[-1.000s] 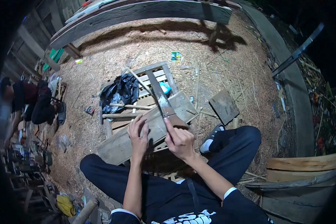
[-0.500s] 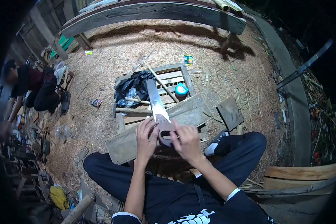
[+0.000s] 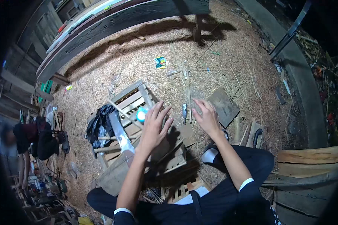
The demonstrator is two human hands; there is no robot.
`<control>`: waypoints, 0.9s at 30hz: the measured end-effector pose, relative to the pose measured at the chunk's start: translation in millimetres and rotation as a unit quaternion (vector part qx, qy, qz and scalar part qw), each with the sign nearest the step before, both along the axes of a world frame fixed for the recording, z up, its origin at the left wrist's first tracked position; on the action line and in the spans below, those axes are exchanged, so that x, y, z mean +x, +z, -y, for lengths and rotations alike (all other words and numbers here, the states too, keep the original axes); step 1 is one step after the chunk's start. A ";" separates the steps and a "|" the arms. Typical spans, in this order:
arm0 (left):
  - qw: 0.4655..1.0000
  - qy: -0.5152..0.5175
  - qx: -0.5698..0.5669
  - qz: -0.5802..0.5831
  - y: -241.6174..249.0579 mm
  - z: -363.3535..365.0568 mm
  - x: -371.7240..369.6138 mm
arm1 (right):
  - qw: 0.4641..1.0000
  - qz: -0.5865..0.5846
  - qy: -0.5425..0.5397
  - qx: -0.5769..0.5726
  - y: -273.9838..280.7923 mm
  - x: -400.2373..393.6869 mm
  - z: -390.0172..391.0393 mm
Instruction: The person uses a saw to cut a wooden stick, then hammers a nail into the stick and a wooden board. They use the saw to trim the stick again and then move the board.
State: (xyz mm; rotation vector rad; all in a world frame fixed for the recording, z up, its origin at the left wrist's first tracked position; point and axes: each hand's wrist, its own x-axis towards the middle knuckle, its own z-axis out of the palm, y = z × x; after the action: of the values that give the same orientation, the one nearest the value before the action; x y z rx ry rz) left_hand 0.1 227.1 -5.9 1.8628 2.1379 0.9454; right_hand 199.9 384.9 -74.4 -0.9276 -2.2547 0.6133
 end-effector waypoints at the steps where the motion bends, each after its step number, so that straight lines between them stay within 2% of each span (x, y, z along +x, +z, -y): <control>1: 1.000 -0.016 -0.011 0.002 -3.2 -15.8 -6.4 | 1.000 -0.002 -0.003 -0.009 -17.2 -2.1 -13.2; 3: 0.998 -0.040 -0.043 -0.001 -9.8 -47.9 -23.6 | 0.998 0.055 0.011 -0.017 -53.8 -11.3 -38.6; 8: 0.984 -0.063 -0.149 -0.076 -25.8 -109.6 -62.1 | 0.991 0.081 0.044 -0.097 -151.8 -36.5 -75.9; 10: 0.976 -0.057 -0.194 -0.082 -34.3 -125.5 -70.6 | 0.991 0.101 0.051 -0.068 -189.6 -50.6 -86.3; 12: 0.951 -0.070 -0.196 -0.229 -48.7 -134.9 -79.1 | 0.986 0.127 0.060 -0.091 -220.6 -64.5 -93.8; 15: 0.934 -0.063 -0.240 -0.255 -58.2 -143.6 -82.8 | 0.978 0.170 0.073 -0.093 -257.9 -87.0 -102.7; 20: 0.882 -0.090 -0.324 -0.330 -62.1 -142.3 -77.0 | 0.971 0.216 0.082 -0.065 -292.5 -105.0 -95.4; 22: 0.898 -0.072 -0.314 -0.300 -56.9 -147.3 -75.2 | 0.966 0.246 0.071 -0.022 -298.4 -106.5 -89.8; 27: 0.920 -0.058 -0.296 -0.249 -50.2 -148.9 -74.0 | 0.960 0.272 0.065 -0.004 -309.6 -112.7 -96.2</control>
State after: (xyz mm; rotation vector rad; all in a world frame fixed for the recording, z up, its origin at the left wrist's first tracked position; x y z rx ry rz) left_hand -73.9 376.0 -56.1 1.9855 2.1715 -0.2370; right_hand 87.1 481.1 -384.0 -1.0546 -2.8204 0.4605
